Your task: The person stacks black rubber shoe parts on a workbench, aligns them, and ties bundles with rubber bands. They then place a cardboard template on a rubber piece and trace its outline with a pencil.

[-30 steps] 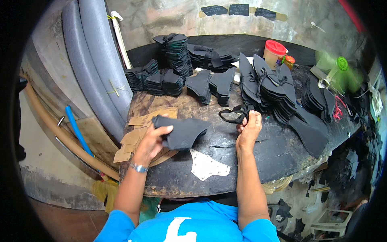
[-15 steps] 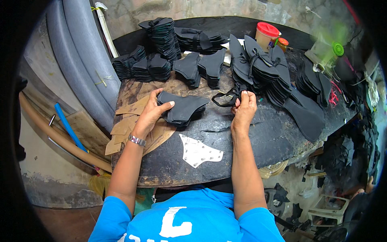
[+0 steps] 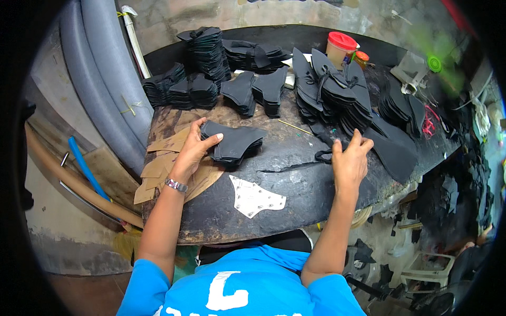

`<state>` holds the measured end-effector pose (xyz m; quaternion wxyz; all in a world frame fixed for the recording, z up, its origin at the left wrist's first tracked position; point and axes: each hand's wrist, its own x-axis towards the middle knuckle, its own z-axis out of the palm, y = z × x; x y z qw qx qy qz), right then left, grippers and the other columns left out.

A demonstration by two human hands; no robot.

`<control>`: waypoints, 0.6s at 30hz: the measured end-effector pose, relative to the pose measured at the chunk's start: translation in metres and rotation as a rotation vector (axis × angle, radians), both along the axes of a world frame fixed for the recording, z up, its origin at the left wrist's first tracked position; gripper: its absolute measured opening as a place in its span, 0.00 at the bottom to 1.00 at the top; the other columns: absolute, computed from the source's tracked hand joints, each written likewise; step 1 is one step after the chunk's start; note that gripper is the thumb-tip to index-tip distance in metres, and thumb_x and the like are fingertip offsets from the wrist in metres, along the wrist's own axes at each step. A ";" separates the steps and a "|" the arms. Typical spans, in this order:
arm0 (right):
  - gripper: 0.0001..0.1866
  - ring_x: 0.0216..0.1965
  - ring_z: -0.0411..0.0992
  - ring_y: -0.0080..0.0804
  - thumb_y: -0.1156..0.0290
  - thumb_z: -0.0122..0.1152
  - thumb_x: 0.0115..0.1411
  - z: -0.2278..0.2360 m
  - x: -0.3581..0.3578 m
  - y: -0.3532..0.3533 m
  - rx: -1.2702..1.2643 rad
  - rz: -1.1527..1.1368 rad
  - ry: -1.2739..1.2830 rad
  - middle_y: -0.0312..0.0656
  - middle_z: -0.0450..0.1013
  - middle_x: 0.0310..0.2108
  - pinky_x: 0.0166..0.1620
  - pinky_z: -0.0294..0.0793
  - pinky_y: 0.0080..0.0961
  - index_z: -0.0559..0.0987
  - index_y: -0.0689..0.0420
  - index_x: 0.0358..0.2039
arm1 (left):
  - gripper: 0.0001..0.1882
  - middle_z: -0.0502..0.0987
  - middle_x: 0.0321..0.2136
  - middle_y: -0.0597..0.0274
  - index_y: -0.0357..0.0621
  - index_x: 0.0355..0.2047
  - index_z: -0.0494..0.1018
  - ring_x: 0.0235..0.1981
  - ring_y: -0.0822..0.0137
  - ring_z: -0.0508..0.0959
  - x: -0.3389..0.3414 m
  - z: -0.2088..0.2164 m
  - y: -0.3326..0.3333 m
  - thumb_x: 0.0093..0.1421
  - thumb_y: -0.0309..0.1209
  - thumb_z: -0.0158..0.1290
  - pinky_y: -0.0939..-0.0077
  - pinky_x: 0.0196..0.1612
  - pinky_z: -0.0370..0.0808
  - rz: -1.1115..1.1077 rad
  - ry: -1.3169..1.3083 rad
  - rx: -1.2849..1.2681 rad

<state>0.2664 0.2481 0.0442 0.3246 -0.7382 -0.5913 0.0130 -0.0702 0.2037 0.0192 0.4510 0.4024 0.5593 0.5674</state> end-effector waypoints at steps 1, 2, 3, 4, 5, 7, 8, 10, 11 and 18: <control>0.26 0.47 0.74 0.55 0.58 0.63 0.58 0.005 -0.009 -0.004 0.064 0.108 0.001 0.53 0.67 0.51 0.49 0.74 0.46 0.73 0.57 0.54 | 0.47 0.67 0.54 0.43 0.36 0.68 0.46 0.54 0.60 0.72 -0.002 -0.001 0.000 0.57 0.32 0.64 0.69 0.55 0.73 -0.012 0.007 -0.022; 0.27 0.46 0.74 0.54 0.57 0.64 0.58 0.009 -0.021 -0.007 0.143 0.223 0.006 0.52 0.67 0.52 0.49 0.74 0.45 0.73 0.57 0.54 | 0.47 0.67 0.55 0.43 0.36 0.68 0.46 0.54 0.59 0.72 -0.004 -0.003 0.000 0.58 0.34 0.64 0.66 0.55 0.73 0.007 -0.052 -0.055; 0.28 0.49 0.73 0.54 0.56 0.66 0.56 0.013 -0.037 -0.006 0.164 0.467 0.017 0.52 0.66 0.54 0.51 0.72 0.44 0.73 0.56 0.54 | 0.47 0.67 0.55 0.44 0.36 0.68 0.45 0.54 0.59 0.72 -0.007 -0.005 -0.001 0.59 0.37 0.63 0.62 0.54 0.73 0.032 -0.113 -0.086; 0.30 0.52 0.71 0.53 0.54 0.67 0.55 0.017 -0.053 -0.002 0.201 0.715 0.033 0.52 0.64 0.55 0.53 0.71 0.44 0.73 0.56 0.54 | 0.47 0.66 0.55 0.44 0.37 0.69 0.44 0.54 0.58 0.72 -0.010 -0.007 -0.003 0.60 0.39 0.62 0.58 0.54 0.72 0.040 -0.192 -0.071; 0.32 0.56 0.67 0.53 0.52 0.69 0.53 0.017 -0.072 -0.001 0.205 0.872 0.012 0.52 0.63 0.57 0.57 0.67 0.46 0.74 0.56 0.53 | 0.46 0.68 0.53 0.46 0.38 0.69 0.43 0.52 0.58 0.73 -0.013 -0.008 -0.003 0.62 0.41 0.58 0.50 0.52 0.72 0.075 -0.228 -0.057; 0.37 0.62 0.60 0.55 0.46 0.72 0.48 0.014 -0.107 -0.003 0.194 1.093 -0.038 0.54 0.61 0.60 0.62 0.59 0.51 0.74 0.56 0.52 | 0.45 0.68 0.52 0.47 0.38 0.69 0.42 0.50 0.58 0.73 -0.018 -0.011 -0.008 0.62 0.38 0.57 0.49 0.50 0.73 0.038 -0.397 0.000; 0.40 0.64 0.57 0.56 0.43 0.73 0.45 0.011 -0.121 -0.004 0.175 1.158 -0.066 0.56 0.60 0.61 0.64 0.55 0.54 0.73 0.56 0.52 | 0.44 0.69 0.52 0.47 0.39 0.69 0.41 0.50 0.58 0.74 -0.021 -0.013 -0.011 0.62 0.37 0.56 0.49 0.49 0.74 0.054 -0.473 -0.010; 0.46 0.65 0.55 0.58 0.40 0.74 0.41 0.006 -0.141 -0.001 0.065 1.217 -0.156 0.58 0.58 0.62 0.64 0.54 0.55 0.71 0.56 0.54 | 0.43 0.70 0.50 0.50 0.41 0.69 0.43 0.47 0.62 0.75 -0.018 -0.018 -0.016 0.59 0.26 0.56 0.59 0.49 0.76 0.058 -0.465 0.010; 0.47 0.65 0.56 0.56 0.41 0.75 0.40 0.002 -0.146 -0.002 0.030 1.209 -0.184 0.57 0.58 0.63 0.63 0.55 0.53 0.70 0.55 0.55 | 0.42 0.71 0.49 0.52 0.42 0.69 0.44 0.46 0.65 0.75 -0.014 -0.020 -0.019 0.59 0.24 0.56 0.63 0.50 0.75 0.070 -0.412 0.012; 0.42 0.60 0.64 0.51 0.50 0.76 0.43 -0.008 -0.144 0.005 -0.229 1.169 0.024 0.53 0.66 0.55 0.60 0.62 0.43 0.68 0.57 0.54 | 0.46 0.72 0.50 0.49 0.45 0.70 0.43 0.48 0.63 0.77 -0.004 -0.025 -0.022 0.57 0.13 0.55 0.70 0.52 0.77 0.060 -0.414 0.104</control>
